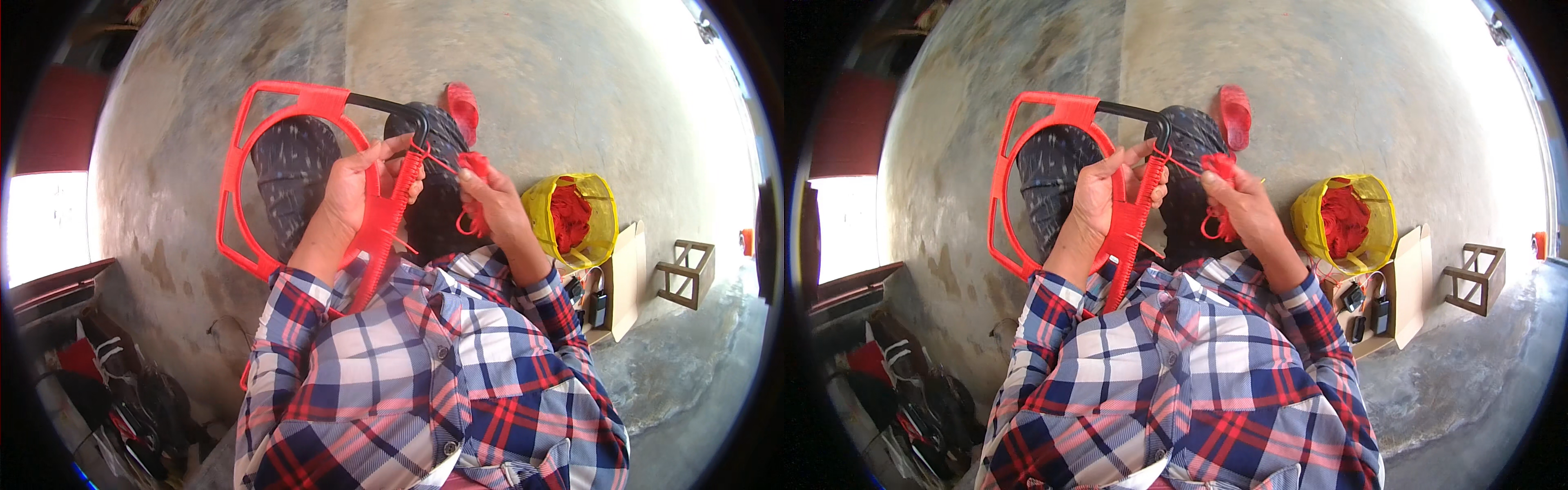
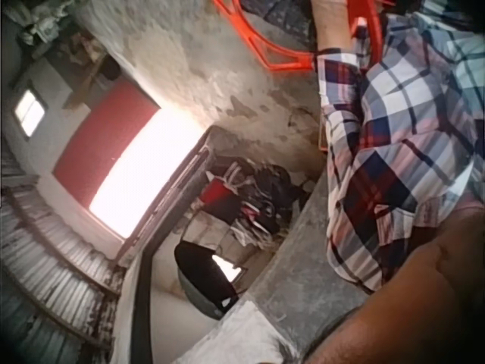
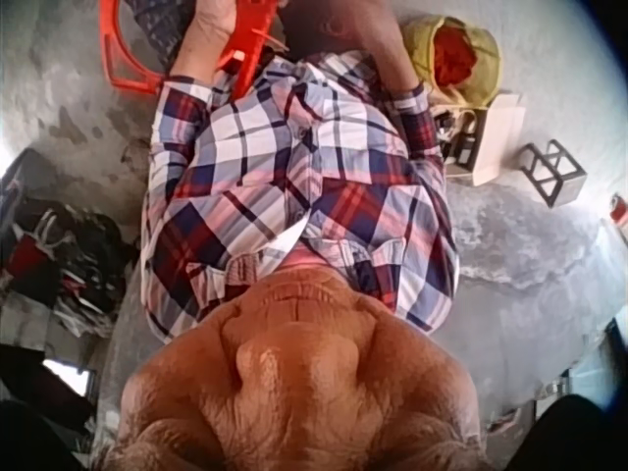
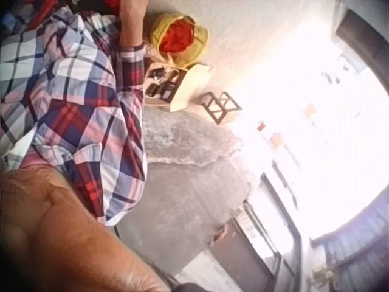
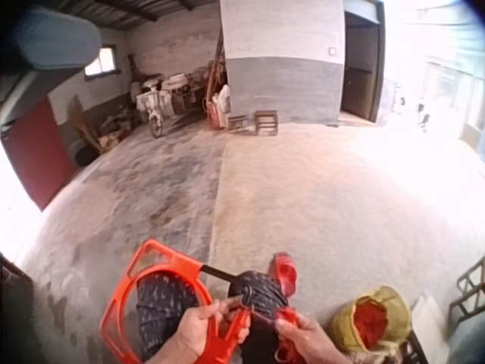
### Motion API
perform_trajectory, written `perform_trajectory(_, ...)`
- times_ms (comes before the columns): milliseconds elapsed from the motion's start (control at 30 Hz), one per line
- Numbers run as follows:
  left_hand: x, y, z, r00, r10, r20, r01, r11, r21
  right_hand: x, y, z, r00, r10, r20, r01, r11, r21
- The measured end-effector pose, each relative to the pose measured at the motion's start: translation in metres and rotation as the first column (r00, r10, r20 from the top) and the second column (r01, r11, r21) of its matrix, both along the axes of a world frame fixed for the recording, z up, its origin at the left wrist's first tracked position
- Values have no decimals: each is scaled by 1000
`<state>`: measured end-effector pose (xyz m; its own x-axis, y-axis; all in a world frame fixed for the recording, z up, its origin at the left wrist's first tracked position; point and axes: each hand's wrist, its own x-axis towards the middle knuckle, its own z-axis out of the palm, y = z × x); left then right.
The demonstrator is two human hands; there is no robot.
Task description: Winding red rope onto a plastic netting shuttle/shuttle while sitting on the floor.
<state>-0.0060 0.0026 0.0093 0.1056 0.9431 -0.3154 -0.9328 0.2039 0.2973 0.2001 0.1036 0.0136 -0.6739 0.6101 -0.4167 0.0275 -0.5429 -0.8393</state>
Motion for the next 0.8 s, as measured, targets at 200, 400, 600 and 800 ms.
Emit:
perform_trajectory(200,-2,-2,-8,1000,4,8,-4,1000,29,36,-10,-8,999,-35,37,31,993,117)
perform_trajectory(400,-6,-2,-5,999,2,-36,-2,1000,14,41,5,-26,999,-41,0,41,995,94)
perform_trajectory(600,-8,-3,-3,968,168,-184,-197,969,-150,11,32,2,973,-139,184,79,950,301)
perform_trajectory(800,0,-7,21,693,443,-569,-565,824,-46,-67,21,5,985,154,84,-163,981,108)
